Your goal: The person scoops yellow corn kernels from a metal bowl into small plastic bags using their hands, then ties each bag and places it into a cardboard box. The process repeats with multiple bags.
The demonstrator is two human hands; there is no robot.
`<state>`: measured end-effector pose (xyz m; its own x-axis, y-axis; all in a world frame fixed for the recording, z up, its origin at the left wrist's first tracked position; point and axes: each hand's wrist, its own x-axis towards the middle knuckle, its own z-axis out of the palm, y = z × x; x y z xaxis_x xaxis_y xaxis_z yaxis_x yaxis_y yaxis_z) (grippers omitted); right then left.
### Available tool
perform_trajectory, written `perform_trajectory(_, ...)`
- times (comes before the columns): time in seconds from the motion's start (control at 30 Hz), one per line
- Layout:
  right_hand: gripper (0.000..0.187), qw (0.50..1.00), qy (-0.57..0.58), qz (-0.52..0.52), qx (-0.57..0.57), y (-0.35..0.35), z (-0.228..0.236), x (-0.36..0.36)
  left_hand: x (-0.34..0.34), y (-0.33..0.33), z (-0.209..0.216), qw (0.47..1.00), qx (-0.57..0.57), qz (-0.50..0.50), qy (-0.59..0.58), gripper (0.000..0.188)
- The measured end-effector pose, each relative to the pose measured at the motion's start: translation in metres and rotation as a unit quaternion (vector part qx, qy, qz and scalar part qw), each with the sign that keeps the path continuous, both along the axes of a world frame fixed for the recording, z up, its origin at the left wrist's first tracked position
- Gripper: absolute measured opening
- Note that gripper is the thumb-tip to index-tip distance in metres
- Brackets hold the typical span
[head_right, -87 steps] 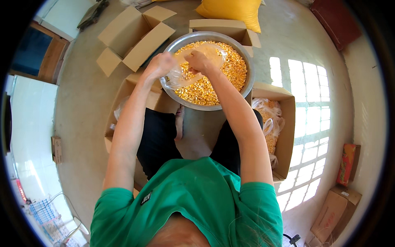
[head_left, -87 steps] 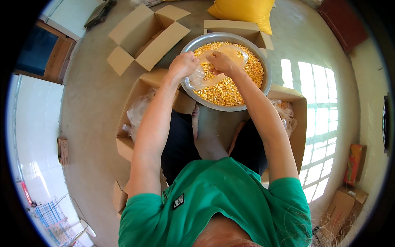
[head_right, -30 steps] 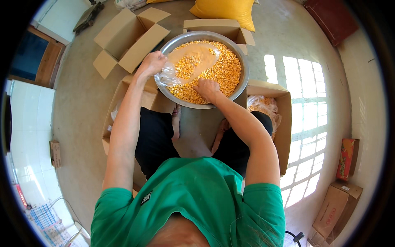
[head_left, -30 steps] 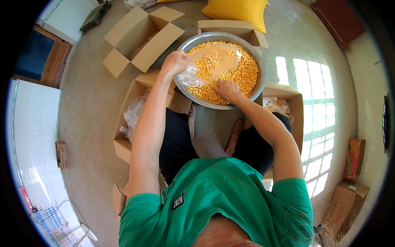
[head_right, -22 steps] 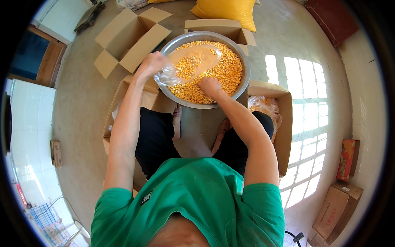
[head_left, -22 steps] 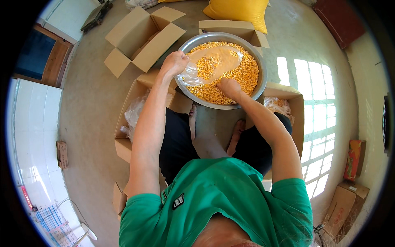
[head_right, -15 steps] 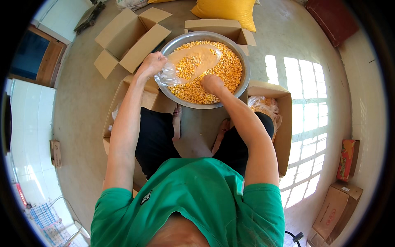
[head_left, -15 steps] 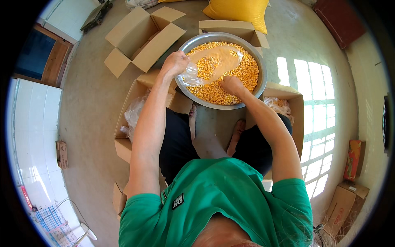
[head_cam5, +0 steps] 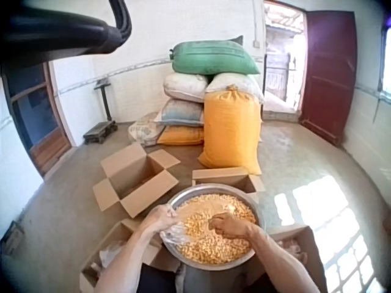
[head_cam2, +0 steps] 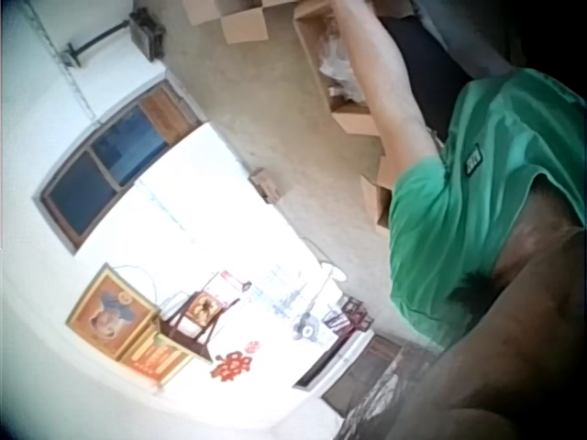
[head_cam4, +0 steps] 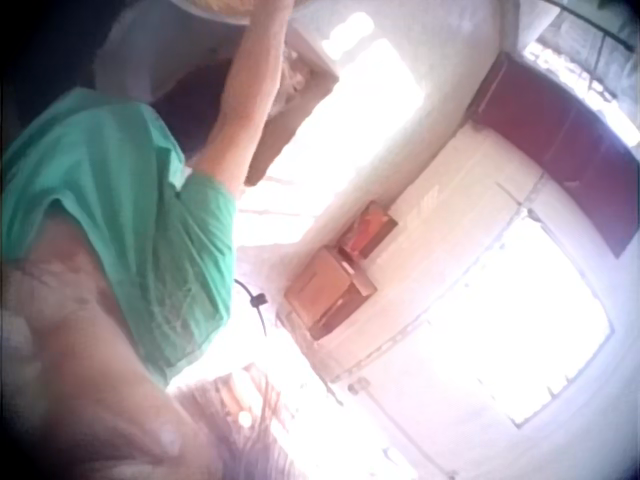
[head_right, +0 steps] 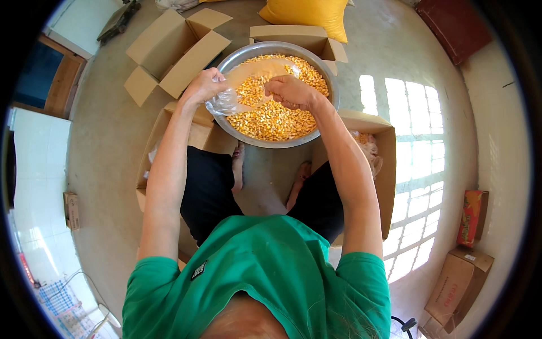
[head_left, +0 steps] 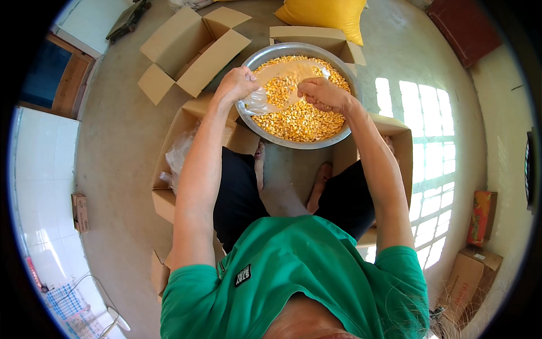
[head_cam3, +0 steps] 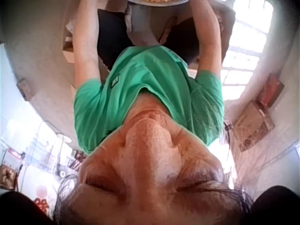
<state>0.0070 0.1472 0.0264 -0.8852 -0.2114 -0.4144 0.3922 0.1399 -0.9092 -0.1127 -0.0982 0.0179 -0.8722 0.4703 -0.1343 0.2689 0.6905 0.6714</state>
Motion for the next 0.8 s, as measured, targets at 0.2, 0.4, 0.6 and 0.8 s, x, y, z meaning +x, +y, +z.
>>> perform_trajectory(0.2,0.022,0.989,-0.004,-0.134,-0.069,-0.026,-0.009,-0.028,0.001,0.005,0.001,1.0,-0.007,-0.011,0.001,0.021)
perform_trajectory(0.4,0.031,0.981,0.046,-0.187,-0.008,-0.064,-0.043,-0.063,0.007,0.009,0.006,0.999,-0.01,-0.04,-0.009,0.017)
perform_trajectory(0.6,0.05,0.93,0.22,-0.094,0.279,-0.074,-0.08,-0.073,0.005,-0.003,0.006,1.0,-0.019,-0.003,-0.01,0.025)
perform_trajectory(0.8,0.033,0.981,0.129,-0.114,0.092,-0.027,-0.084,-0.066,0.002,-0.002,0.008,0.999,0.0,0.001,-0.044,0.027)
